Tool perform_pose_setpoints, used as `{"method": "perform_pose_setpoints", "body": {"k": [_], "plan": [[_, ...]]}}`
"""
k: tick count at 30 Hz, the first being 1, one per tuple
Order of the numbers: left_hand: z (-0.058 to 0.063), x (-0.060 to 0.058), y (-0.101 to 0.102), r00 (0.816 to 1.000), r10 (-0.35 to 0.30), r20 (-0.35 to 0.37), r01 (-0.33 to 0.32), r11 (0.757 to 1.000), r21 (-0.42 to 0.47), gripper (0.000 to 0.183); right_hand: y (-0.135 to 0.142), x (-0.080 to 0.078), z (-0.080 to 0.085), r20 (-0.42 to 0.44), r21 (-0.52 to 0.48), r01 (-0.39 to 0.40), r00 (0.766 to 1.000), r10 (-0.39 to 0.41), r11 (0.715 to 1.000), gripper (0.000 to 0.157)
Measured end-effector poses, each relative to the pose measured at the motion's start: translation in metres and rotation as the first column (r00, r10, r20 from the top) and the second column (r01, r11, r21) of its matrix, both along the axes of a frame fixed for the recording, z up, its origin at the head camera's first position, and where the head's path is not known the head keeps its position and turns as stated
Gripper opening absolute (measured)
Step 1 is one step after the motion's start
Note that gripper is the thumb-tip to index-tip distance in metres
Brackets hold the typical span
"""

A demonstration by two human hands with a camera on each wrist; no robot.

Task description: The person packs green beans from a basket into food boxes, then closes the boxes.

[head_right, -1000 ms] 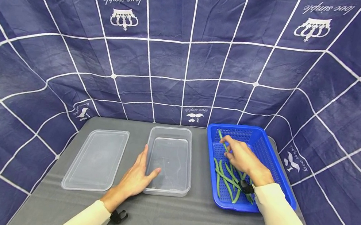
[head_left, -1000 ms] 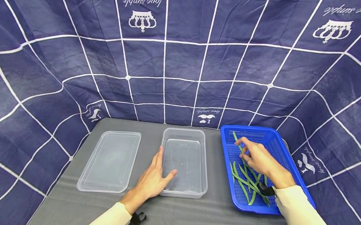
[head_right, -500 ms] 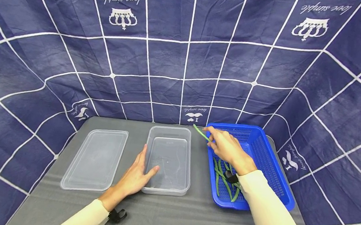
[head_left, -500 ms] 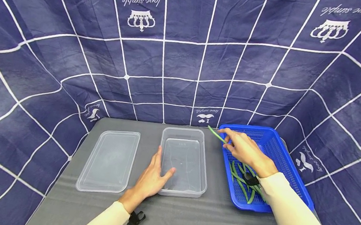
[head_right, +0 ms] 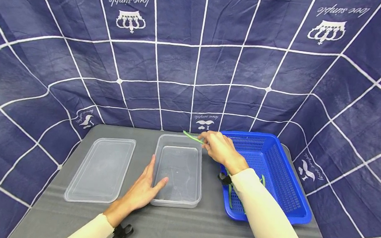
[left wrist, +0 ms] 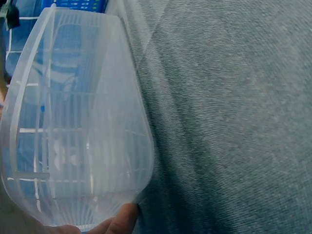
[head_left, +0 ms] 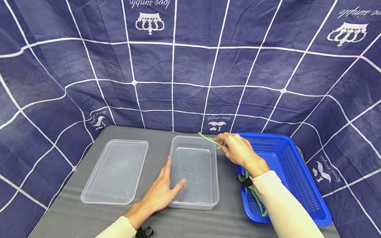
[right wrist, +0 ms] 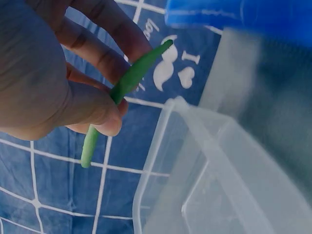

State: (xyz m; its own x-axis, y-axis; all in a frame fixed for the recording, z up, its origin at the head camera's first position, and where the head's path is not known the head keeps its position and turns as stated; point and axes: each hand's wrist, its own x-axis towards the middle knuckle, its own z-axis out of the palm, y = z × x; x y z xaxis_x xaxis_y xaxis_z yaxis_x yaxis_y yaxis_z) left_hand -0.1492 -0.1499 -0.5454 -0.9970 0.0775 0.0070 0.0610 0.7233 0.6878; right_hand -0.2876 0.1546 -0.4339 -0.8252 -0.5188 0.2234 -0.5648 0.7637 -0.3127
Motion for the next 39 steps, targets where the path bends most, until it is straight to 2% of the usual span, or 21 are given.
{"method": "perform_pose_setpoints", "body": {"k": [9, 16, 22, 29, 37, 39], "plan": [[-0.002, 0.001, 0.002, 0.999, 0.020, -0.034, -0.021, 1.000, -0.023, 0.110, -0.039, -0.014, -0.005, 0.060, 0.045, -0.013, 0.998, 0.010, 0.999, 0.029], [-0.003, 0.002, 0.003, 0.998, 0.030, -0.048, -0.031, 0.999, -0.031, 0.109, -0.063, -0.021, -0.016, 0.073, 0.074, -0.001, 0.997, -0.004, 0.997, 0.028], [-0.003, 0.001, 0.004, 0.998, 0.036, -0.053, -0.038, 0.999, -0.038, 0.107, -0.075, -0.026, -0.025, 0.091, 0.042, 0.001, 0.996, -0.005, 0.999, 0.023], [-0.002, 0.002, 0.004, 0.997, 0.041, -0.058, -0.044, 0.998, -0.051, 0.106, -0.084, -0.033, -0.036, 0.094, 0.054, 0.014, 0.995, -0.019, 0.998, 0.016], [-0.003, 0.001, 0.004, 0.998, 0.036, -0.060, -0.040, 0.997, -0.065, 0.106, -0.088, -0.037, -0.043, 0.085, 0.063, 0.017, 0.996, -0.022, 0.998, 0.018], [-0.003, 0.001, 0.004, 0.997, 0.039, -0.059, -0.043, 0.997, -0.066, 0.106, -0.089, -0.037, -0.044, 0.091, 0.073, 0.018, 0.996, -0.025, 0.997, 0.023]]}}
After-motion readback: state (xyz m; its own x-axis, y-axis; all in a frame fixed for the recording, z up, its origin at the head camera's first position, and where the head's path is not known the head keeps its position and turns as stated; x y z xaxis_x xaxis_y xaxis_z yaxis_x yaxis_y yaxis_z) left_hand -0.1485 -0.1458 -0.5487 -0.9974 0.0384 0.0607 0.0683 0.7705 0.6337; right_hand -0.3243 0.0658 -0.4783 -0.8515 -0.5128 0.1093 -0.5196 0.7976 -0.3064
